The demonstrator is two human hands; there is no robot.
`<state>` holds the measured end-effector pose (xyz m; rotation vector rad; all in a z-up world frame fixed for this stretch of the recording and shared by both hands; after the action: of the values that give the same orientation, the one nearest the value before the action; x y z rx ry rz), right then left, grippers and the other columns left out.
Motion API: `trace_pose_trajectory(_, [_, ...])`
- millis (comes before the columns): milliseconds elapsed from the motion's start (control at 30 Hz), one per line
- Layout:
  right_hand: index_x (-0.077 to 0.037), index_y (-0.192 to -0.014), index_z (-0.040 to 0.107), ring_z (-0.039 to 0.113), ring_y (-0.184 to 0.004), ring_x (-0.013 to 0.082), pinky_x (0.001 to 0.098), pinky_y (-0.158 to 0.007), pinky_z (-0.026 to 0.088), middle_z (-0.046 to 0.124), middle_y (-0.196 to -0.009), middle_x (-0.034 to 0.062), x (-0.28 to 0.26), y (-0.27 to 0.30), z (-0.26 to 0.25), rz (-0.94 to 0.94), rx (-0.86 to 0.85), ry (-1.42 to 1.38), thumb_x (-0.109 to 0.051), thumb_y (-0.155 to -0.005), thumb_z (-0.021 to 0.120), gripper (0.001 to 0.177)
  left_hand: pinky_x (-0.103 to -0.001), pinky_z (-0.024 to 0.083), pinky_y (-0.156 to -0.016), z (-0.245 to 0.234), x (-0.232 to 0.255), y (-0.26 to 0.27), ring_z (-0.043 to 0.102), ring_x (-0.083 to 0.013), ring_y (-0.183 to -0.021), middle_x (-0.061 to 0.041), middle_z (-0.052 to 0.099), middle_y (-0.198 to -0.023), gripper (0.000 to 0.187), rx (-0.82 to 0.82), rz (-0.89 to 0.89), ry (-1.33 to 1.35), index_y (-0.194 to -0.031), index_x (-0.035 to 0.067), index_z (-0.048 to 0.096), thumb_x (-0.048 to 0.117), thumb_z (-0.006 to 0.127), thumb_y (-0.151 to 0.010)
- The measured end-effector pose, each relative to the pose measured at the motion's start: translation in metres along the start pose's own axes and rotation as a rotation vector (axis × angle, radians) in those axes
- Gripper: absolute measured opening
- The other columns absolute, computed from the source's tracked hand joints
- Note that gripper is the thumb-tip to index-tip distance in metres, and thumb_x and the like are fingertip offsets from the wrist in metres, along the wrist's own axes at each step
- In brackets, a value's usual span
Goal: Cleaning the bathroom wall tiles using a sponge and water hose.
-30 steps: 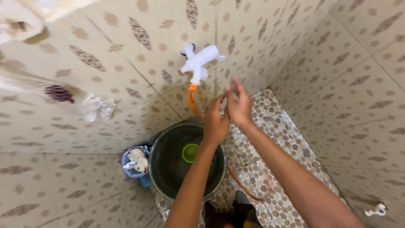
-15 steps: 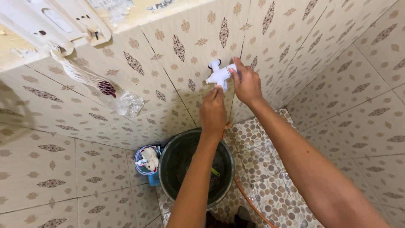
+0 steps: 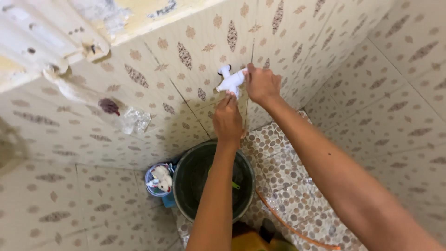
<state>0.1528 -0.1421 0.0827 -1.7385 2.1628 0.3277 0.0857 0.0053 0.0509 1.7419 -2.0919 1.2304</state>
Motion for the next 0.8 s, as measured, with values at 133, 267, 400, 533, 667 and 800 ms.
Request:
trace_pose_trajectory(133, [-0.017,-0.146,0.054,0.069,-0.099,0.0390,0.0595,-0.099,0.042,0.076,-0.100,0.0175,0.016,0.047,0.000,-0.004,-0.035,0.069,-0.039,-0.100,0.057,0.051,-0.040,0.057,-0.086,-0.005,-0.001,0.006,0.069,-0.0368,-0.107,-0.020,0.071,-0.125,0.027,-0.015,0.098,0.069,-0.120,-0.002,0.071,0.004,0.056,-0.098])
trace_pose_trajectory(267, [-0.005,-0.153,0.045,0.058,-0.122,0.0428,0.0525,-0.103,0.044,0.063,-0.135,0.0237,0.043,0.102,-0.013,-0.181,0.293,-0.185,-0.037,-0.100,0.061,0.064,-0.051,0.045,-0.112,0.007,0.004,0.004,0.061,-0.0321,-0.132,-0.013,0.067,-0.135,0.035,-0.107,0.208,-0.018,-0.124,0.004,0.070,0.008,0.058,-0.092])
trace_pose_trajectory(400, [-0.008,-0.153,0.045,0.052,-0.139,0.0400,0.0472,-0.116,0.040,0.054,-0.149,0.0218,0.093,0.175,-0.021,-0.035,0.459,-0.396,-0.034,-0.101,0.066,0.062,-0.066,0.021,-0.112,-0.004,0.042,0.032,0.044,-0.0412,-0.141,-0.022,0.055,-0.150,0.056,-0.121,0.414,-0.050,-0.135,0.006,0.060,0.031,0.068,-0.086])
trace_pose_trajectory(533, [-0.010,-0.154,0.045,0.050,-0.142,0.0395,0.0455,-0.117,0.040,0.053,-0.152,0.0204,0.138,0.263,-0.063,0.172,0.519,-0.364,-0.031,-0.102,0.066,0.060,-0.063,0.025,-0.113,0.001,0.110,0.064,0.048,-0.0385,-0.139,-0.016,0.058,-0.147,0.064,-0.279,0.572,0.121,-0.146,0.008,0.053,0.033,0.069,-0.089])
trace_pose_trajectory(667, [-0.010,-0.154,0.043,0.048,-0.143,0.0386,0.0445,-0.116,0.039,0.049,-0.155,0.0200,0.199,0.359,-0.084,0.382,0.612,-0.369,-0.033,-0.100,0.066,0.063,-0.051,0.036,-0.116,0.022,0.184,0.108,0.051,-0.0381,-0.138,-0.015,0.058,-0.148,0.068,-0.646,0.683,0.491,-0.153,0.008,0.047,0.036,0.071,-0.095])
trace_pose_trajectory(800, [-0.012,-0.156,0.042,0.046,-0.145,0.0364,0.0459,-0.115,0.039,0.046,-0.158,0.0191,0.241,0.460,-0.105,0.572,0.772,-0.345,-0.035,-0.098,0.069,0.068,-0.048,0.041,-0.112,0.028,0.260,0.166,0.053,-0.0397,-0.135,-0.020,0.056,-0.149,0.070,-0.897,0.849,0.654,-0.155,0.008,0.046,0.036,0.071,-0.096])
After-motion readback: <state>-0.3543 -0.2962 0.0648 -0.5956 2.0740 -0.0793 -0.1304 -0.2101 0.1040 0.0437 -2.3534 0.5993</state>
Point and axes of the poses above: each hand's wrist, its own y-axis away from the middle knuckle, its own z-axis out of the palm, x = y × z, the point moved 9 cm from there along -y, towards the middle knuckle
